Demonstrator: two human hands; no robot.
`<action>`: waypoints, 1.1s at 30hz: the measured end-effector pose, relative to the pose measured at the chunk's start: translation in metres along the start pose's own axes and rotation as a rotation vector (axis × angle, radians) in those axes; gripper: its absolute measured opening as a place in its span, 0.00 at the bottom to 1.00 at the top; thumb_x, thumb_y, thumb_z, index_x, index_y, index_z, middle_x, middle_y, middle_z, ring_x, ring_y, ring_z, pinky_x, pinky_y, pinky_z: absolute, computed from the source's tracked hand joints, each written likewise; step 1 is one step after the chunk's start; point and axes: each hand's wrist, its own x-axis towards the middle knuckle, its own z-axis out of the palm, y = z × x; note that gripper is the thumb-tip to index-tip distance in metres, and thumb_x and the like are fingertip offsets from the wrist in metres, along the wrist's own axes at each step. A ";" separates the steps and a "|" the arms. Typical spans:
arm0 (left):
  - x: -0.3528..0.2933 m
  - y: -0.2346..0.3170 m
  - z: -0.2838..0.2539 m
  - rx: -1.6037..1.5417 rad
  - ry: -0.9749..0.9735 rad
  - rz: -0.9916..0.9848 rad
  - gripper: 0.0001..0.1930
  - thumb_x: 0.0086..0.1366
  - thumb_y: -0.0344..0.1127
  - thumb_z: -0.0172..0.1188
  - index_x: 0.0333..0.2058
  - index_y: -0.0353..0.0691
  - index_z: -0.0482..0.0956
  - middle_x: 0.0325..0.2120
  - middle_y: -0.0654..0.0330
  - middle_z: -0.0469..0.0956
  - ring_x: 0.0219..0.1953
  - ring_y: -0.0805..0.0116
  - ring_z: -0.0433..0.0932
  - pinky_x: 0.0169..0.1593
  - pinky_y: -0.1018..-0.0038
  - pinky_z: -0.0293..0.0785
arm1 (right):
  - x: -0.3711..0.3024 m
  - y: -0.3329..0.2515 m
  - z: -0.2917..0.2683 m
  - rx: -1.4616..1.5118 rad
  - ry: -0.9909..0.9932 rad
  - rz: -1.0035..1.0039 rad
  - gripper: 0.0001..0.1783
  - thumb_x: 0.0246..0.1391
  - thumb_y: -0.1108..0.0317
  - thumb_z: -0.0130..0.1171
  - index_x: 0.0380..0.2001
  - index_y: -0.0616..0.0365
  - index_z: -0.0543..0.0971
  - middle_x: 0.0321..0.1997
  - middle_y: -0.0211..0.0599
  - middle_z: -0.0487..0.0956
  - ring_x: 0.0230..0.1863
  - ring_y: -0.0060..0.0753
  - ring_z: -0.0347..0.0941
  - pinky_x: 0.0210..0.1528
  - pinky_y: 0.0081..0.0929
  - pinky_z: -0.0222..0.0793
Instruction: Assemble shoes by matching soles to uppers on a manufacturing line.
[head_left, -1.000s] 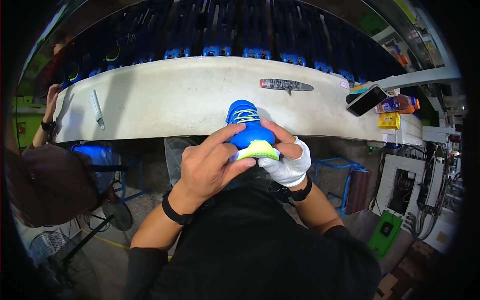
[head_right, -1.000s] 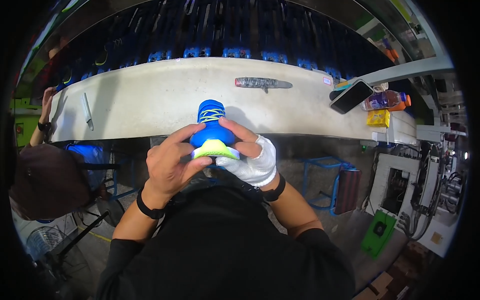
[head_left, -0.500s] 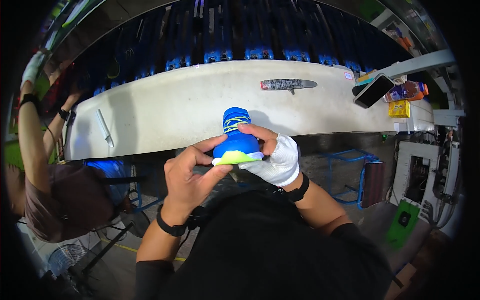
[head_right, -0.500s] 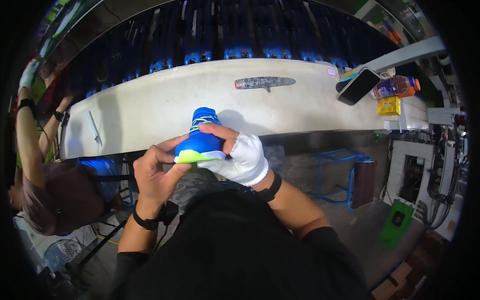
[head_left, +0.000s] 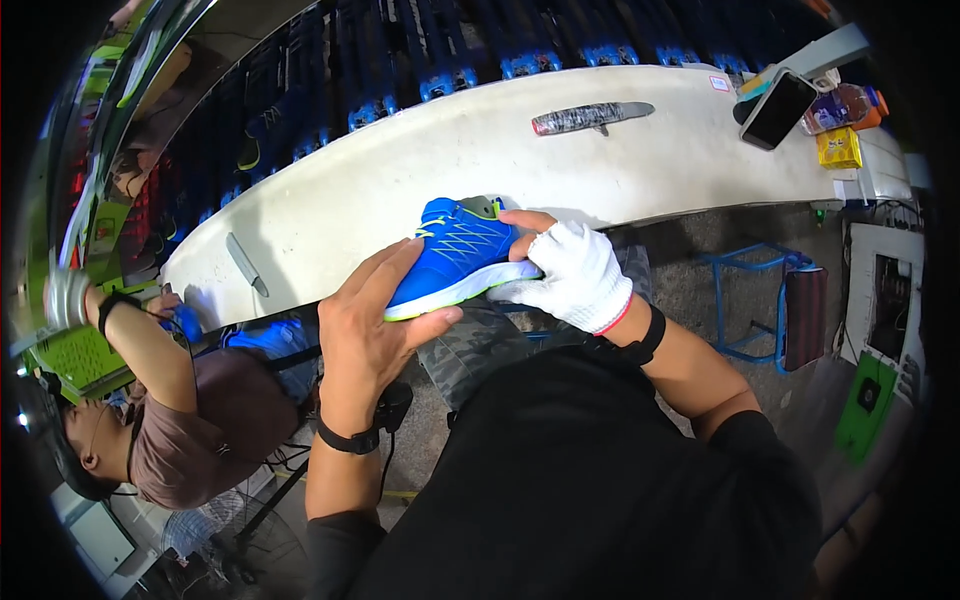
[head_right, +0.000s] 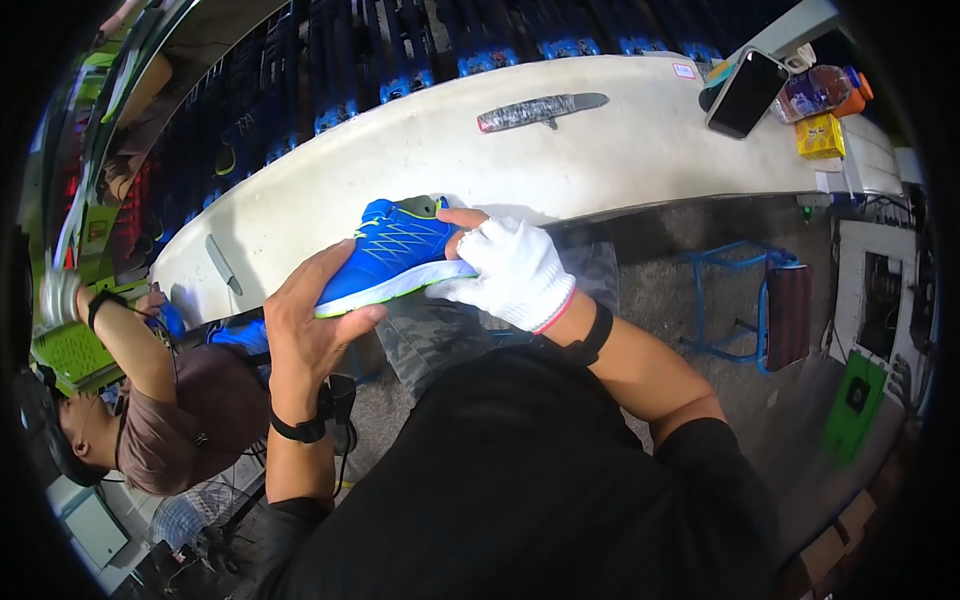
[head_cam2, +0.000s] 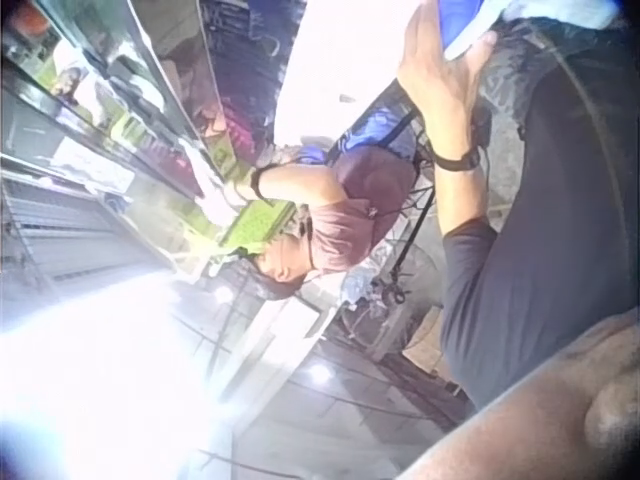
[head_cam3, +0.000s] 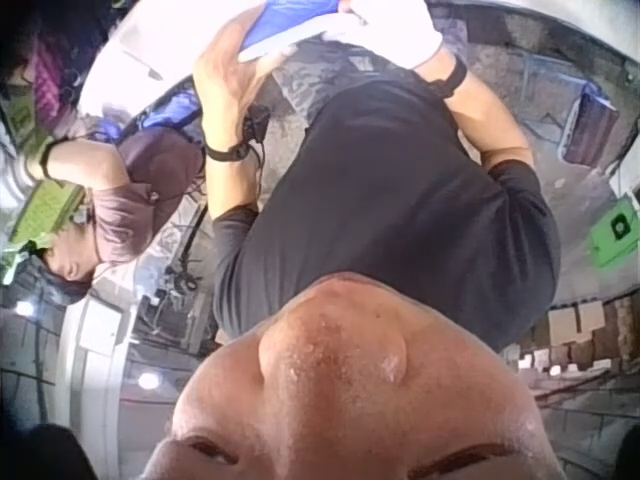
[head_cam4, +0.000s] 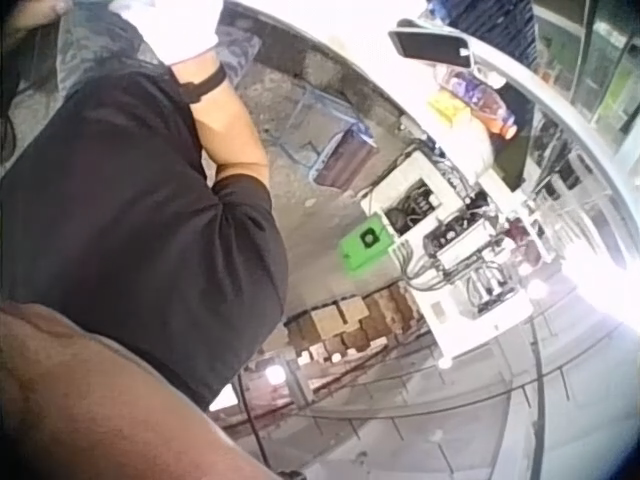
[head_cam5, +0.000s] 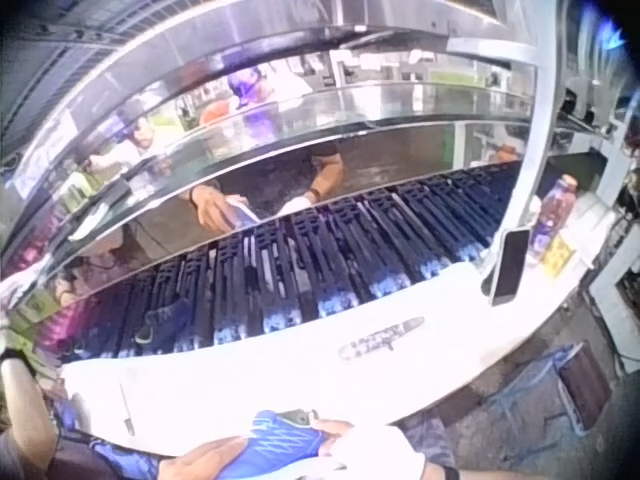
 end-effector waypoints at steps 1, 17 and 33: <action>-0.003 0.000 0.002 -0.003 -0.006 0.000 0.39 0.49 0.53 0.86 0.55 0.35 0.88 0.51 0.45 0.89 0.48 0.47 0.91 0.52 0.61 0.89 | 0.000 0.000 0.002 0.007 0.001 0.024 0.24 0.43 0.52 0.86 0.33 0.52 0.82 0.60 0.39 0.87 0.38 0.43 0.86 0.38 0.38 0.81; 0.003 0.025 0.044 -0.155 0.182 0.215 0.36 0.48 0.31 0.85 0.58 0.36 0.83 0.55 0.45 0.86 0.52 0.47 0.89 0.52 0.61 0.88 | 0.014 -0.028 -0.059 -0.030 -0.028 -0.083 0.53 0.43 0.47 0.87 0.69 0.56 0.73 0.70 0.47 0.79 0.67 0.53 0.79 0.66 0.44 0.76; -0.006 0.028 0.110 -0.195 0.440 0.405 0.22 0.44 0.36 0.84 0.33 0.37 0.80 0.31 0.56 0.79 0.36 0.52 0.84 0.39 0.60 0.80 | 0.017 -0.026 -0.074 0.225 0.052 -0.029 0.39 0.38 0.51 0.92 0.50 0.55 0.83 0.50 0.45 0.90 0.53 0.46 0.90 0.57 0.39 0.85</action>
